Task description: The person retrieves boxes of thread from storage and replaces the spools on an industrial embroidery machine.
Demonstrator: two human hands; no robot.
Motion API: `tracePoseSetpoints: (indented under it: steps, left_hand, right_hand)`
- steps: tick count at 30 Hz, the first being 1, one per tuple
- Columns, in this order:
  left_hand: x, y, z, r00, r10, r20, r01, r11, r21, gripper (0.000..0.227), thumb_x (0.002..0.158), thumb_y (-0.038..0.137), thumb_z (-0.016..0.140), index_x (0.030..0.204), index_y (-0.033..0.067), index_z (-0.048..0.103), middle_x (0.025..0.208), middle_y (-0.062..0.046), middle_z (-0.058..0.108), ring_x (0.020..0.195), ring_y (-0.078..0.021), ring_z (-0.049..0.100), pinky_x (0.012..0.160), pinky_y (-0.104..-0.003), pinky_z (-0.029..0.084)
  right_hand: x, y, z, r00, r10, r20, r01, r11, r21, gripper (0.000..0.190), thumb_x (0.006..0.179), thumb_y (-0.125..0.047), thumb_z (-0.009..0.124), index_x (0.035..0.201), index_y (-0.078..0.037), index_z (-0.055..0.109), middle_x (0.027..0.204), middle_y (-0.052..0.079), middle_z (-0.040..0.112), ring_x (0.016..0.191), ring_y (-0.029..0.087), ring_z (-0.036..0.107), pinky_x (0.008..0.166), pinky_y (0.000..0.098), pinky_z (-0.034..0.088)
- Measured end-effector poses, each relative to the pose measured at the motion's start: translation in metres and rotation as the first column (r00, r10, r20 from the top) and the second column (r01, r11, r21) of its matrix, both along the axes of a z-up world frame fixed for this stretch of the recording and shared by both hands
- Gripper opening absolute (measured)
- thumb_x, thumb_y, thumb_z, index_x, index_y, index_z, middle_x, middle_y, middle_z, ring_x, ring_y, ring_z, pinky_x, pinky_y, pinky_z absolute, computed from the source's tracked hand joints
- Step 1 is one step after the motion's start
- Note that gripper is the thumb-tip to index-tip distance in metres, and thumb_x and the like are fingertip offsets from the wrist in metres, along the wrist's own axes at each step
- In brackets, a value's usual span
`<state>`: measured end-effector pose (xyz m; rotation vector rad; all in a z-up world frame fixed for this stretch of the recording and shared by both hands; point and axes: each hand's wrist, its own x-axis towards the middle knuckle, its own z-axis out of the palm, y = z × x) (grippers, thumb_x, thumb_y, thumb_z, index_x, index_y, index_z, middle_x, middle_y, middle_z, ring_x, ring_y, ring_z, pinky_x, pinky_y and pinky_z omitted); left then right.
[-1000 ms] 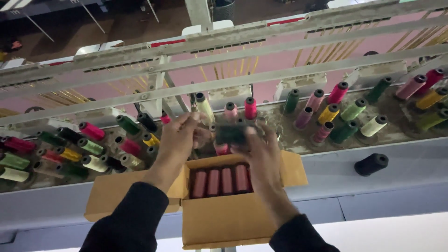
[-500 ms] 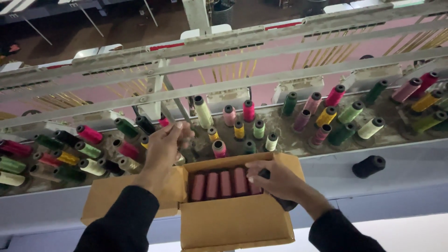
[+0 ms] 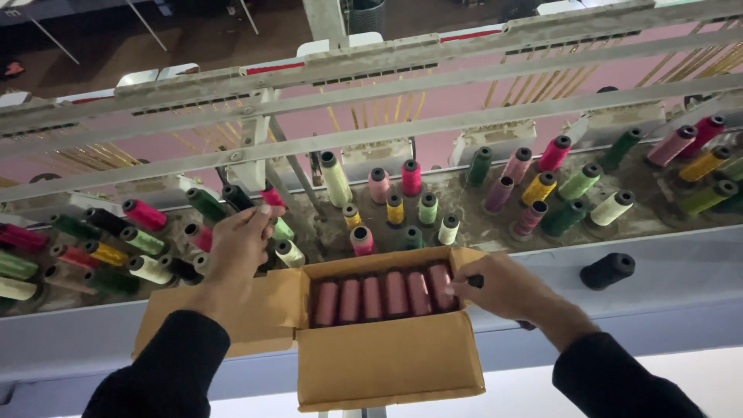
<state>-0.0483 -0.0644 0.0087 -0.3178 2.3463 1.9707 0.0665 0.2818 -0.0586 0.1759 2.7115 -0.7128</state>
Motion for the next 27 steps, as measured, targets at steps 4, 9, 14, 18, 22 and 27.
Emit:
tracePoseSetpoints:
  steps: [4, 9, 14, 18, 22, 27]
  left_hand:
    - [-0.002, -0.004, -0.005, 0.997, 0.043, 0.07, -0.042, 0.999, -0.016, 0.027, 0.104, 0.026, 0.059, 0.112, 0.0082, 0.078, 0.068, -0.001, 0.048, 0.051, -0.0078, 0.036, 0.044, -0.022, 0.033]
    - [-0.012, -0.019, -0.025, 0.984, 0.137, 0.112, -0.136, 0.991, -0.013, 0.027, 0.106, 0.023, 0.055, 0.109, 0.0069, 0.076, 0.067, -0.001, 0.045, 0.051, -0.0094, 0.037, 0.043, -0.024, 0.033]
    - [-0.018, -0.038, -0.039, 0.968, 0.225, 0.111, -0.216, 0.972, -0.088, 0.024, 0.105, 0.029, 0.06, 0.104, 0.0146, 0.079, 0.06, 0.001, 0.047, 0.043, -0.0103, 0.039, 0.04, -0.03, 0.035]
    - [-0.027, -0.052, -0.045, 0.967, 0.228, 0.115, -0.22, 0.972, -0.083, 0.022, 0.104, 0.026, 0.06, 0.109, 0.0107, 0.075, 0.062, 0.002, 0.044, 0.045, -0.0097, 0.038, 0.041, -0.029, 0.036]
    - [-0.021, -0.049, -0.044, 0.958, 0.241, 0.156, -0.217, 0.963, -0.159, 0.012, 0.093, 0.02, 0.072, 0.095, 0.0087, 0.075, 0.062, -0.005, 0.051, 0.046, -0.0147, 0.044, 0.042, -0.035, 0.035]
    - [0.044, -0.003, 0.023, 0.864, -0.277, 0.42, 0.452, 0.795, -0.404, 0.047, 0.088, 0.055, 0.06, 0.089, 0.0085, 0.069, 0.098, -0.008, 0.065, 0.096, -0.023, 0.063, 0.094, -0.038, 0.041]
  right_hand:
    - [0.003, 0.003, -0.005, 1.0, 0.007, -0.021, -0.007, 1.0, 0.019, 0.027, 0.09, -0.039, 0.072, 0.108, -0.024, 0.084, 0.092, 0.006, 0.082, 0.088, 0.028, 0.078, 0.079, 0.0373, 0.061]
    - [0.009, 0.01, -0.02, 0.998, -0.039, 0.04, 0.037, 0.999, 0.04, 0.024, 0.094, -0.04, 0.068, 0.106, -0.027, 0.084, 0.086, -0.001, 0.081, 0.076, 0.019, 0.077, 0.073, 0.0307, 0.059]
    - [0.017, 0.03, -0.036, 0.997, -0.078, 0.023, 0.077, 0.996, 0.036, 0.022, 0.096, -0.031, 0.066, 0.102, -0.019, 0.084, 0.074, 0.004, 0.078, 0.056, 0.018, 0.067, 0.059, 0.0303, 0.055]
    - [0.029, 0.034, -0.023, 0.991, -0.117, 0.063, 0.113, 0.991, 0.067, 0.022, 0.097, -0.029, 0.065, 0.103, -0.019, 0.084, 0.072, 0.003, 0.078, 0.054, 0.015, 0.066, 0.057, 0.0266, 0.054]
    - [0.038, 0.034, -0.026, 0.989, -0.144, 0.021, 0.144, 0.989, 0.022, 0.02, 0.096, -0.025, 0.067, 0.103, -0.015, 0.083, 0.073, 0.006, 0.078, 0.054, 0.017, 0.067, 0.056, 0.0285, 0.054]
    - [0.051, 0.021, -0.043, 0.969, 0.067, -0.238, -0.064, 0.998, 0.021, 0.019, 0.087, -0.035, 0.07, 0.078, -0.02, 0.078, 0.076, -0.002, 0.079, 0.074, 0.026, 0.071, 0.072, 0.0384, 0.051]
